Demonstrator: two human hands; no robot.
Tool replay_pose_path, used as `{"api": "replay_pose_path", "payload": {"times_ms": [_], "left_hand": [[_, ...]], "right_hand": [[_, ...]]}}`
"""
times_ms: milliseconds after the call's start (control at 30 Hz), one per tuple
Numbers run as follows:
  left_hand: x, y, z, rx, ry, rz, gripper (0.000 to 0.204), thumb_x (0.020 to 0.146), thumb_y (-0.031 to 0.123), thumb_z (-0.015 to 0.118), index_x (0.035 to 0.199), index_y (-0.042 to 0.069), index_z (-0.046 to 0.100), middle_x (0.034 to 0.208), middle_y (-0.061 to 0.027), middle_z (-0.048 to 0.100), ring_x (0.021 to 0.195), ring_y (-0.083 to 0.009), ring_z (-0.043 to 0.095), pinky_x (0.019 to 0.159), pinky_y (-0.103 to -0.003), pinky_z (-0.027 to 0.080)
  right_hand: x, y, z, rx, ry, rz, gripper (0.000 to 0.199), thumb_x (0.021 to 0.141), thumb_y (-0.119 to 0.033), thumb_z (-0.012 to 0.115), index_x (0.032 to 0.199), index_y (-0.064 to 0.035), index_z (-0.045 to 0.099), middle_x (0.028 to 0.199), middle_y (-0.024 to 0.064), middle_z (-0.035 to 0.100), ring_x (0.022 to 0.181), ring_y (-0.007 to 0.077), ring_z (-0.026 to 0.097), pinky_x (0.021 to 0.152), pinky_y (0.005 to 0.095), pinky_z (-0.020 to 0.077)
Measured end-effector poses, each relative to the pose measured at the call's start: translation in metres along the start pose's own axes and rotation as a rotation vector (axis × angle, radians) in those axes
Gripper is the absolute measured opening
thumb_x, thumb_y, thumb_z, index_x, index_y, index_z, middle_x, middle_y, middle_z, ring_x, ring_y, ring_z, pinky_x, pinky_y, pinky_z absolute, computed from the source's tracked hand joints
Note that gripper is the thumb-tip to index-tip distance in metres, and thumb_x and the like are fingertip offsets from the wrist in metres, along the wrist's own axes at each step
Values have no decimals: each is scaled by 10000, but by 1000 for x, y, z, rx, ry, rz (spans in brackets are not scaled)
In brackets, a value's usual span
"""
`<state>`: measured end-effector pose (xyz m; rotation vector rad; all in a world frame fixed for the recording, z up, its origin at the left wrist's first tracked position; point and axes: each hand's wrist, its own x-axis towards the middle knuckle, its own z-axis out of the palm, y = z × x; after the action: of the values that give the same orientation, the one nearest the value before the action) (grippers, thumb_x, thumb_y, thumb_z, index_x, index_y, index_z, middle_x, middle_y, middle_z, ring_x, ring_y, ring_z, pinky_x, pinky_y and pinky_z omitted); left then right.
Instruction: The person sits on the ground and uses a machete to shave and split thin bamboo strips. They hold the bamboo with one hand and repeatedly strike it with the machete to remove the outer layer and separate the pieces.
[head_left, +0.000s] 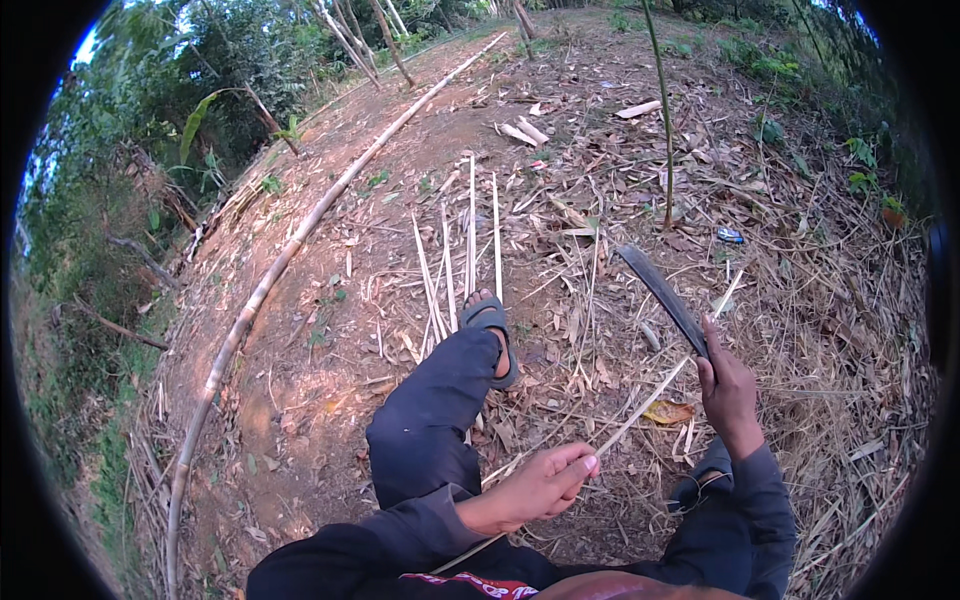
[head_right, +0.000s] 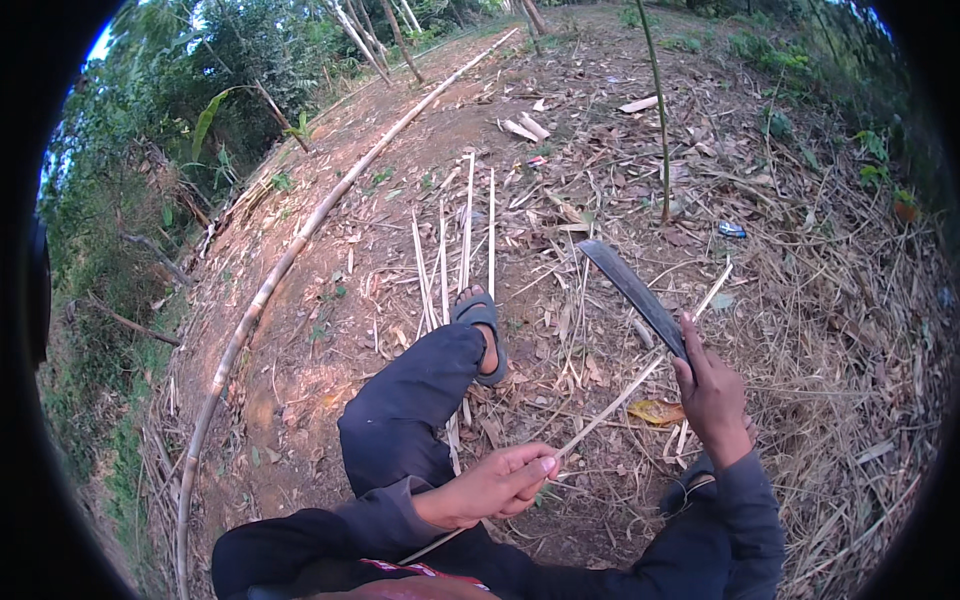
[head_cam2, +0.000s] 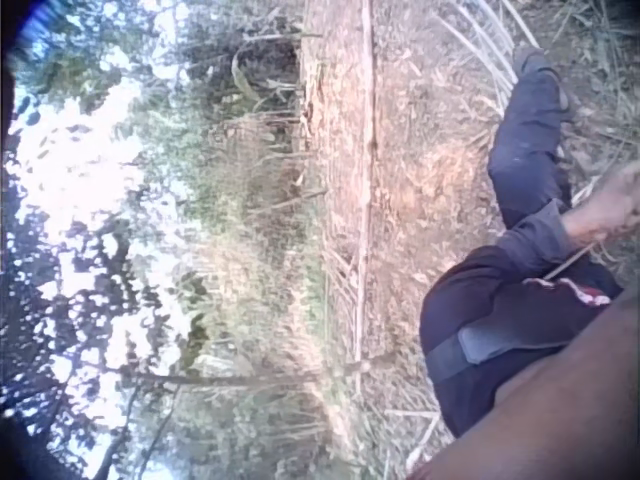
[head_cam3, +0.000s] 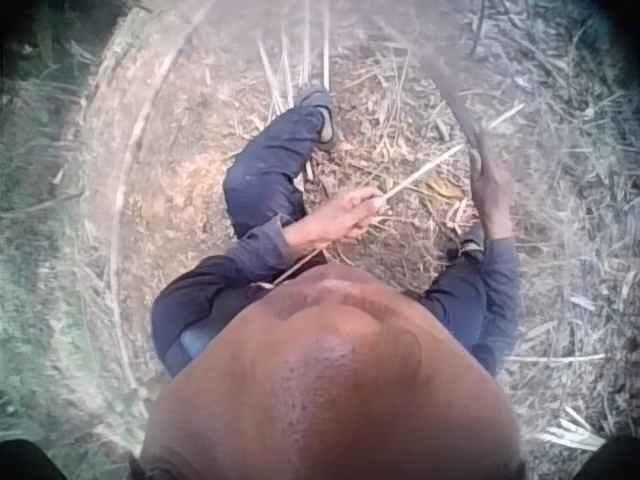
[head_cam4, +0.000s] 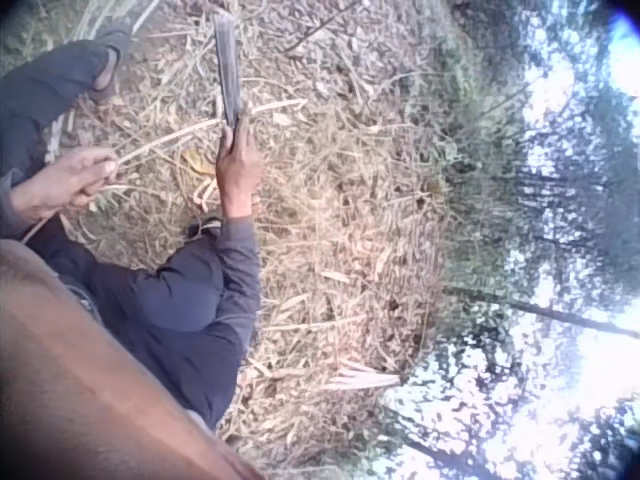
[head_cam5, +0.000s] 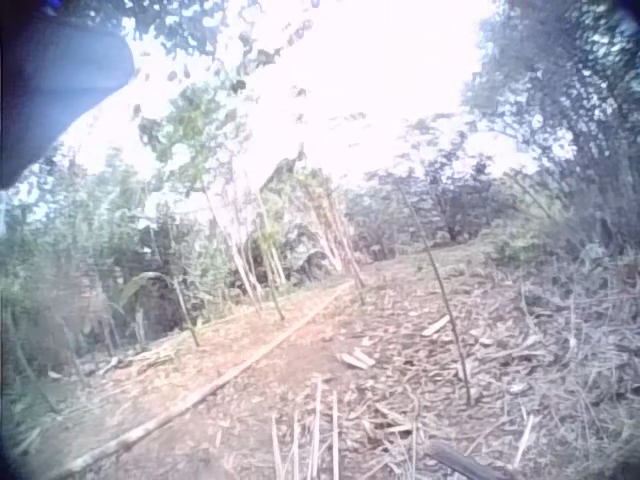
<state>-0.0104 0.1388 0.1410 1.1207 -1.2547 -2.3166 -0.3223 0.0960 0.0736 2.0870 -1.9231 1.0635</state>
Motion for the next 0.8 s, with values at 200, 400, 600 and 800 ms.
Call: {"api": "replay_pose_path", "payload": {"times_ms": [200,400,600,800], "left_hand": [[-10,7,-2,-51,16,-94,229,1089,314,428,1077,91,478,663,73,257,494,-25,211,442,-221,152],[-12,8,-3,-50,-3,-72,232,1088,320,429,1061,95,480,661,75,255,491,-24,213,436,-223,150],[-9,10,-4,-78,20,-70,232,1092,317,418,1052,98,483,655,77,253,485,-22,209,432,-222,144],[-10,12,-2,-74,19,-71,246,1093,333,410,1050,102,483,649,79,251,482,-18,208,428,-215,146]], "right_hand": [[-5,-37,-14,-121,-137,-264,577,952,-376,629,1494,-264,468,654,50,467,507,209,544,473,387,445],[-4,29,10,-29,70,202,526,1022,-260,539,1528,-204,406,772,120,612,558,259,563,534,399,447],[-12,-6,-10,110,87,-8,513,1013,-227,548,1512,-187,436,730,109,569,564,249,564,548,395,456],[-3,-65,-35,-66,-247,-486,560,909,-428,650,1441,-298,537,658,20,446,523,172,526,486,354,413]]}}
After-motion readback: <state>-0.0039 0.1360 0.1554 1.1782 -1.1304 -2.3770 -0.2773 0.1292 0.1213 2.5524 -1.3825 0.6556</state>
